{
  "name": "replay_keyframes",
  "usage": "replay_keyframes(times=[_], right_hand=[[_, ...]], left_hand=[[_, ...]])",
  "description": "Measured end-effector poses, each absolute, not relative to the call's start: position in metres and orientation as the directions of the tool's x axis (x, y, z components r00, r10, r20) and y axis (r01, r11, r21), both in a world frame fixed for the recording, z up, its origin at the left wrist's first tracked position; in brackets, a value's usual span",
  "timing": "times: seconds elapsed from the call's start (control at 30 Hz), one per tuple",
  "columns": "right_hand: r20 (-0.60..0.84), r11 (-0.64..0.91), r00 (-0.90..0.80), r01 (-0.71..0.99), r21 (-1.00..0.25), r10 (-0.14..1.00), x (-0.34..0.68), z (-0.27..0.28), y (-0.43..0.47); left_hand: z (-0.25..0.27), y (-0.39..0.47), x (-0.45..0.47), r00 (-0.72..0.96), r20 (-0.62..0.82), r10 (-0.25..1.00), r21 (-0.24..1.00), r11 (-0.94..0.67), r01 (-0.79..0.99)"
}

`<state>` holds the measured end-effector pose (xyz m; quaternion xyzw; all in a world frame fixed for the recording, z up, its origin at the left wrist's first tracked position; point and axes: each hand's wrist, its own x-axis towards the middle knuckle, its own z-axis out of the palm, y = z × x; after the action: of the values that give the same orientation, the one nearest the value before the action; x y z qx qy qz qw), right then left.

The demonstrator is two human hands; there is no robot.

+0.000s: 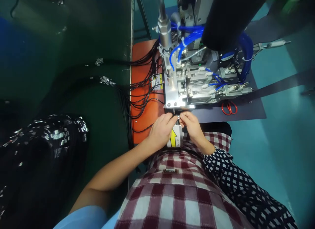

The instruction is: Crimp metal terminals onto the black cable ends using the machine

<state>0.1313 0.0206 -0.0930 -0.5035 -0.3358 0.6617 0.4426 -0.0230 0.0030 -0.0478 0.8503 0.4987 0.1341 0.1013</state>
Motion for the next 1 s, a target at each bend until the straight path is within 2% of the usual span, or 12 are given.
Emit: replay_keyframes(times=[0.13,0.2,0.27,0.4,0.5,0.7,1.0], right_hand=[[-0.364,-0.382,-0.115,-0.241,-0.892,0.924,0.133,-0.092,0.021],[-0.361,-0.380,-0.119,-0.234,-0.895,0.925,0.134,-0.092,0.021],[-0.353,-0.373,-0.122,-0.233,-0.898,0.927,0.134,-0.091,0.020],[-0.344,-0.365,-0.129,-0.216,-0.906,0.930,0.136,-0.093,0.021],[-0.345,-0.364,-0.126,-0.208,-0.908,0.930,0.136,-0.093,0.022],[-0.345,-0.366,-0.132,-0.204,-0.908,0.929,0.136,-0.089,0.022],[-0.407,-0.395,-0.008,-0.252,-0.883,0.914,0.173,-0.104,0.007]], left_hand=[[-0.047,-0.007,-0.031,0.406,0.151,0.901,0.445,-0.429,0.786],[-0.046,-0.022,-0.038,0.325,0.142,0.935,0.472,-0.352,0.808],[-0.046,-0.039,-0.045,0.245,0.122,0.962,0.422,-0.273,0.865],[-0.049,-0.060,-0.055,0.171,0.102,0.980,0.233,-0.190,0.954],[-0.052,-0.055,-0.062,0.195,0.129,0.972,0.185,-0.217,0.958],[-0.052,-0.033,-0.077,0.296,0.144,0.944,0.229,-0.323,0.918],[-0.055,-0.037,-0.078,0.268,0.158,0.950,0.292,-0.304,0.907]])
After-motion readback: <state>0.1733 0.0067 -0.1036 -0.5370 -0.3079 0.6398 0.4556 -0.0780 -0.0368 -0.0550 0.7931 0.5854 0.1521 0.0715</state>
